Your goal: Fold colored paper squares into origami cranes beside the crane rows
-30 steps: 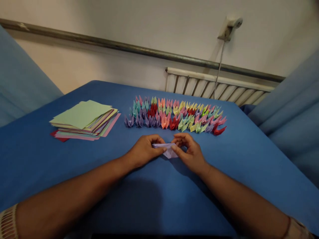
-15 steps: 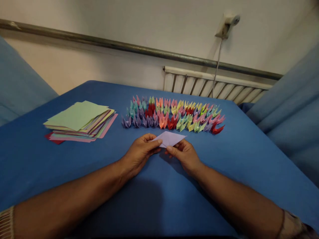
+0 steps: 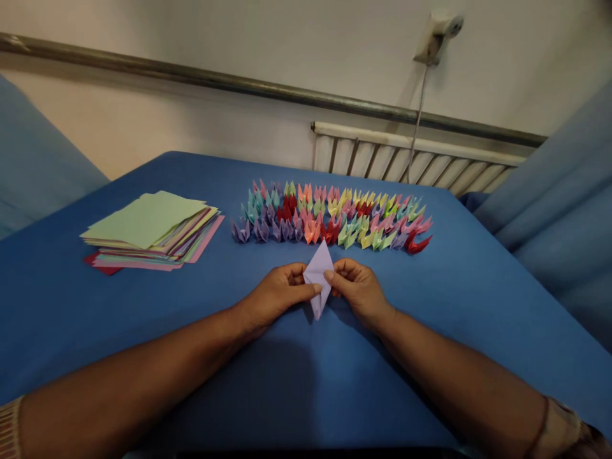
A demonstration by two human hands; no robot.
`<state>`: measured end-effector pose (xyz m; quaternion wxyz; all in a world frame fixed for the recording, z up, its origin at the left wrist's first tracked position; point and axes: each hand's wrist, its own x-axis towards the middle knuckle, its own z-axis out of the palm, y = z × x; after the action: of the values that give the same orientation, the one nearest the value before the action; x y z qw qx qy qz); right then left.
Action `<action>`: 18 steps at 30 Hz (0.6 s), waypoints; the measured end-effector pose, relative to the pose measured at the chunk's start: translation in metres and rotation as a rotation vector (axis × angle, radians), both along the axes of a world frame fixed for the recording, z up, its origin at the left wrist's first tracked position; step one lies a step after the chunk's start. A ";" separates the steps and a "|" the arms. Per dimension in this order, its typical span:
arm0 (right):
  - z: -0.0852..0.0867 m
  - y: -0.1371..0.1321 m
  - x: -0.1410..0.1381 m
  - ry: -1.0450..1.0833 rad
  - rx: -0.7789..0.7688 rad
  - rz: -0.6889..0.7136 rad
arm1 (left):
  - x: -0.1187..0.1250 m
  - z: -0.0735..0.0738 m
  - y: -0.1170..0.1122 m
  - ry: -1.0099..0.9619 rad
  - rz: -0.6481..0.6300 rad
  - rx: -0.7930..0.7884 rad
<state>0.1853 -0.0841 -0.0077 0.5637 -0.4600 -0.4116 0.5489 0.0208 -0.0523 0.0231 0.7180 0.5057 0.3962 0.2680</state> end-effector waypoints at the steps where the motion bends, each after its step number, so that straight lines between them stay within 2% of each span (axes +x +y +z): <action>1: 0.000 0.000 0.000 -0.004 -0.001 0.009 | 0.000 0.000 0.000 0.004 0.001 0.009; 7: -0.002 0.001 0.003 -0.022 0.015 0.038 | -0.002 -0.003 0.002 0.034 0.052 0.031; 13: -0.006 -0.002 0.004 0.002 0.047 0.152 | -0.005 -0.005 0.008 -0.150 0.121 -0.117; 18: -0.007 -0.003 0.000 -0.018 -0.013 0.227 | -0.007 -0.008 0.011 -0.223 0.151 -0.149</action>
<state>0.1850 -0.0873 -0.0145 0.4913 -0.4189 -0.4625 0.6076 0.0140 -0.0414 0.0151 0.7708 0.3868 0.3696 0.3458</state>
